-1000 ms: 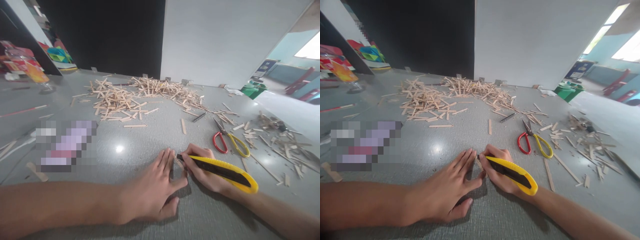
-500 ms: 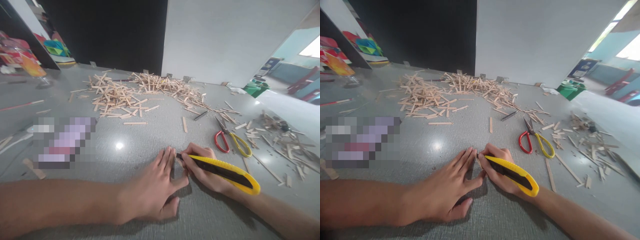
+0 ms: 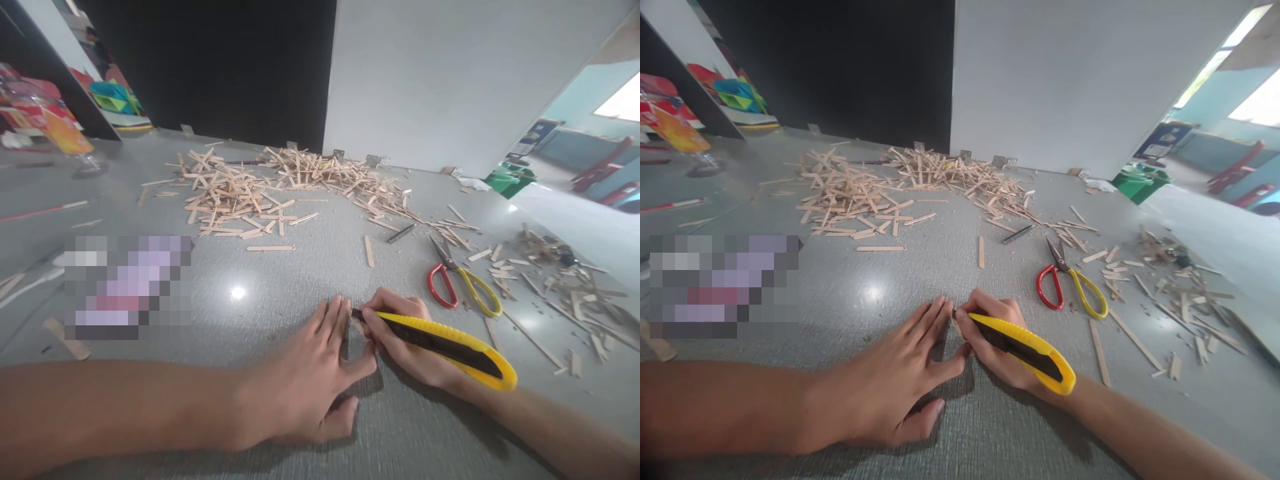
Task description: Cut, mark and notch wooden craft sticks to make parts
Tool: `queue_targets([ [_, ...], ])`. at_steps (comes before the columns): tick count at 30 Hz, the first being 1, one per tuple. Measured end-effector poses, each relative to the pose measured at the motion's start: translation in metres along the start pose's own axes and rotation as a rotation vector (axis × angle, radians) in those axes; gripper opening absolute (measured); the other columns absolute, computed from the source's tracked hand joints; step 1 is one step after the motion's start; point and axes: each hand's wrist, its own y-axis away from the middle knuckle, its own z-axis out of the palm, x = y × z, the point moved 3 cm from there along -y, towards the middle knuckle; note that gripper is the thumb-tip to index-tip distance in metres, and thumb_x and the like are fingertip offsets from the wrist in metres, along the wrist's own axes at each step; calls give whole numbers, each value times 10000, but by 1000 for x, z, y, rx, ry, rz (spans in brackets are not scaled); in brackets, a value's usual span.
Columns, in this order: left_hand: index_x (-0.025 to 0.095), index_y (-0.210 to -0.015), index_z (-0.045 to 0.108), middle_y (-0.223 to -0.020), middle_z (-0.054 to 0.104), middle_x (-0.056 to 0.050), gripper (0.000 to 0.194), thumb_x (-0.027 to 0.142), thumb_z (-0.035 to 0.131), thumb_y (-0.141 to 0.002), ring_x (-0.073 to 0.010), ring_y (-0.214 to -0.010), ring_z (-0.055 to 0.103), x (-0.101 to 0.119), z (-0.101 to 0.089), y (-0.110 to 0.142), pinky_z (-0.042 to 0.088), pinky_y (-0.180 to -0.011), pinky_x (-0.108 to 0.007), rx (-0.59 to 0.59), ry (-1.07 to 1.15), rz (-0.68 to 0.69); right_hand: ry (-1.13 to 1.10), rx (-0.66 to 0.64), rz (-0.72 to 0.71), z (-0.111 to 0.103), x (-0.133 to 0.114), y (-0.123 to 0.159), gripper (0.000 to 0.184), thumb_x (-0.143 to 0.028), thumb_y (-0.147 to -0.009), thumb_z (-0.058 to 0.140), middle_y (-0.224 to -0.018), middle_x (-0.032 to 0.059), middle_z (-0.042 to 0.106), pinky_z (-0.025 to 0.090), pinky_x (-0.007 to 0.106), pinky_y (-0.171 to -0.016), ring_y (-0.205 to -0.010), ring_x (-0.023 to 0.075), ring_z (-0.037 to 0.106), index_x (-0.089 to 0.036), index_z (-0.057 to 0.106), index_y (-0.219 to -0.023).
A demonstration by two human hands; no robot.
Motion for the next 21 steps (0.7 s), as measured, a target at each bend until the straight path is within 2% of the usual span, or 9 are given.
queue_targets([
  [8, 109, -1430, 471, -1551, 351, -397, 563, 406, 513, -953, -600, -1443, 241, -1, 0, 1, 325, -1154, -687, 5, 17, -3, 17, -11, -21, 0, -1, 1, 296, -323, -1036, 548, -600, -53, 579, 419, 270, -586, -519, 109, 548, -217, 558, -760],
  [14, 140, -1424, 479, -1561, 370, -363, 536, 407, 508, -960, -559, -1481, 213, -2, -3, 1, 303, -1164, -696, 12, 34, -15, 34, -29, -65, 0, 0, 0, 302, -321, -1044, 525, -621, -47, 532, 393, 279, -563, -533, 118, 505, -222, 536, -759],
  [21, 135, -1437, 487, -1575, 317, -389, 602, 539, 457, -992, -563, -1483, 201, -4, -4, 0, 311, -1142, -719, -5, 47, 21, 37, -36, -104, 0, -1, -1, 306, -296, -1044, 510, -594, -56, 484, 365, 278, -522, -501, 117, 470, -234, 493, -745],
])
